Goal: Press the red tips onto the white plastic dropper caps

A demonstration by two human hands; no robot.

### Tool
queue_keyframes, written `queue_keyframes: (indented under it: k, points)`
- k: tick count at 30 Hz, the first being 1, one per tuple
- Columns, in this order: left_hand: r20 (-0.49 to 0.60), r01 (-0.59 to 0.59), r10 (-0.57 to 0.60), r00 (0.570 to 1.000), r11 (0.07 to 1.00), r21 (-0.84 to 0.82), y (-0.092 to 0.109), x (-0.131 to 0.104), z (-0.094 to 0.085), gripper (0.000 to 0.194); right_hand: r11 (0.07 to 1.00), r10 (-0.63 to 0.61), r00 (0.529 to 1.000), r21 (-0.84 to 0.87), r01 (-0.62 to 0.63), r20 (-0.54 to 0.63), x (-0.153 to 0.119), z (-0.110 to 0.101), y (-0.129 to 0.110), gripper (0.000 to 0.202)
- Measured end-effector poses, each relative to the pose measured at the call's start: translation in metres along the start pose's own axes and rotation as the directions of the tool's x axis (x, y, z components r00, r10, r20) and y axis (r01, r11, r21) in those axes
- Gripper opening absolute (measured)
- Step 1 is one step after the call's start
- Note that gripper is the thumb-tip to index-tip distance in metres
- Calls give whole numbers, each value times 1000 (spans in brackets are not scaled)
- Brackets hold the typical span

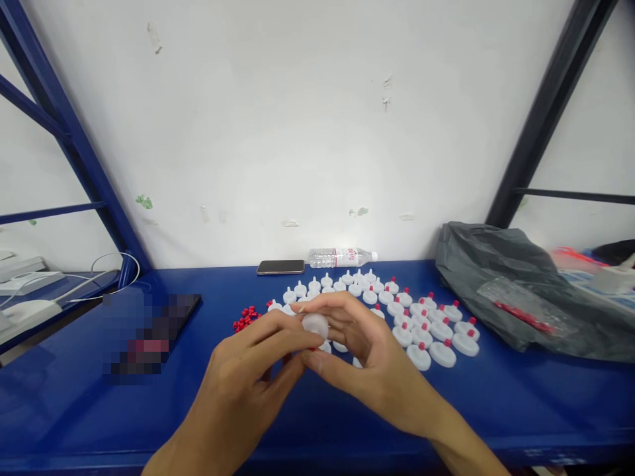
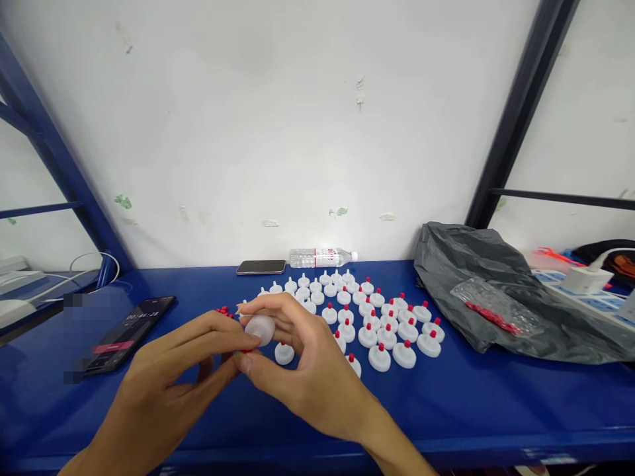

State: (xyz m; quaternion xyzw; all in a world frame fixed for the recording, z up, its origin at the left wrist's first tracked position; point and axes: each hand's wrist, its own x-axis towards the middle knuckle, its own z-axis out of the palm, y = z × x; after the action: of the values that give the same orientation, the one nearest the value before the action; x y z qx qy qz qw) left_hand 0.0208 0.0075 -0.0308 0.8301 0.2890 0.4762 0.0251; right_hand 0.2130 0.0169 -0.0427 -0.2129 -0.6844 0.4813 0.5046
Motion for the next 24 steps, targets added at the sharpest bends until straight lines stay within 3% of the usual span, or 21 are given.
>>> queue_keyframes:
  k: [6,14,20,24]
  points:
    - [55,-18,19,998,1000,-14,3,2,2,27,993,-8,1000,121,9,-9,-1,-2,7,49]
    - [86,25,-23,996,1000,-14,5,0,-2,36,986,-35,997,159,46,-72,1,-1,9,30]
    - [50,232,-253,966,936,263,-22,-1,-38,14,988,-80,978,-145,53,-191,-2,-18,2,5]
    - [197,313,-439,876,830,462,-51,-4,-58,27,915,0,993,-402,-49,-121,2,-34,-11,9]
